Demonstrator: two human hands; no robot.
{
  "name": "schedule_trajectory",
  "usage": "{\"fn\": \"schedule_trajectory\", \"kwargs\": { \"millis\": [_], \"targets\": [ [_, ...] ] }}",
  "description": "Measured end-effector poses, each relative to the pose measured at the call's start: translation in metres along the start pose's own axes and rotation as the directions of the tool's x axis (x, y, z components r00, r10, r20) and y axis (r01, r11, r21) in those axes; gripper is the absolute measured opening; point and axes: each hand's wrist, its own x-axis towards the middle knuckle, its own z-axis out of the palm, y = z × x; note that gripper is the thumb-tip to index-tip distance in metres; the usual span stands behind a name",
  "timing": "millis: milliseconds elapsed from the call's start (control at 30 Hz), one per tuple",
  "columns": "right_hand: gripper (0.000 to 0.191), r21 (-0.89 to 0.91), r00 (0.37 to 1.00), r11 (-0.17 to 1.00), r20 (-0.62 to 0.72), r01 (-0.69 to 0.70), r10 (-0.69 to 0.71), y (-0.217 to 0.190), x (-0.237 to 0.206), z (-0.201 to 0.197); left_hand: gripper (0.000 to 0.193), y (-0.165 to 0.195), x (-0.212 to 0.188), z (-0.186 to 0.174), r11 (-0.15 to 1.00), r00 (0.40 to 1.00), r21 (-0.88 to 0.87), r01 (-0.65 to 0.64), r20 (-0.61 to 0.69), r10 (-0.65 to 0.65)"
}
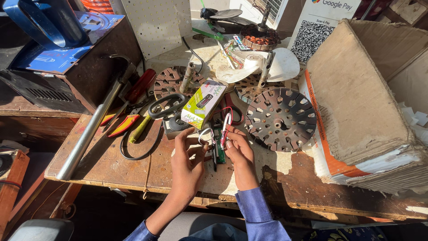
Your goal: The person assembles a small electronic device by connecting wires, using pliers to strip insulation, and placing components into a cardboard box. They then handle a perforated metal sheet, wiping its surface with a cloth.
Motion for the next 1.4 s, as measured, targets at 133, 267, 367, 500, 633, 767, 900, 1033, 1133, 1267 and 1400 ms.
{"fn": "schedule_trajectory", "kwargs": {
  "millis": [133,267,367,500,633,767,900,1033,1133,1267,1400],
  "targets": [
    [0.037,-0.170,0.975,0.962,0.090,0.214,-0.201,0.002,-0.002,-0.002,0.050,0.002,0.001,-0.002,0.999,1.000,-0.031,0.010,-0.005,-0.010],
    [0.043,0.033,0.986,0.990,0.085,0.138,-0.141,0.003,0.002,0.000,0.049,0.001,0.006,-0.004,0.988,0.999,-0.148,0.047,0.004,-0.047],
    [0.048,0.090,0.994,0.993,0.078,0.073,-0.080,0.001,0.001,0.001,0.048,0.000,0.008,-0.001,0.989,0.999,-0.140,0.045,0.000,-0.046],
    [0.064,0.115,0.992,0.993,0.126,-0.006,-0.009,-0.002,-0.003,0.003,0.047,-0.002,0.010,0.003,0.959,0.999,-0.279,0.049,0.025,-0.044],
    [0.084,0.102,0.980,0.995,0.201,-0.010,-0.011,-0.001,0.001,0.004,0.047,-0.003,0.012,0.001,0.980,1.000,-0.199,-0.014,-0.004,0.013],
    [0.093,0.069,0.968,0.996,0.242,0.054,-0.069,0.000,0.003,0.007,0.046,-0.003,0.012,0.000,0.975,1.000,-0.222,-0.010,-0.004,0.010],
    [0.092,0.056,0.966,0.998,0.256,0.032,-0.045,-0.003,0.002,0.010,0.046,-0.004,0.016,-0.001,0.953,0.998,-0.296,0.068,0.003,-0.070],
    [0.084,0.039,0.970,0.999,0.241,0.027,-0.036,-0.006,0.002,0.009,0.048,-0.006,0.019,0.000,0.964,0.999,-0.263,0.045,-0.006,-0.048],
    [0.077,0.062,0.981,0.998,0.193,0.000,-0.012,-0.007,0.000,0.002,0.046,-0.004,0.019,0.001,0.978,0.993,-0.174,-0.113,0.000,0.115],
    [0.072,0.123,0.982,0.991,0.188,-0.049,0.026,0.003,-0.002,-0.009,0.040,0.006,0.018,0.000,0.980,0.982,-0.048,-0.191,-0.002,0.191],
    [0.061,0.154,0.985,0.985,0.161,-0.079,0.054,0.020,-0.001,-0.018,0.035,0.019,0.019,-0.003,0.978,0.984,0.112,-0.175,0.000,0.176]
  ]
}}
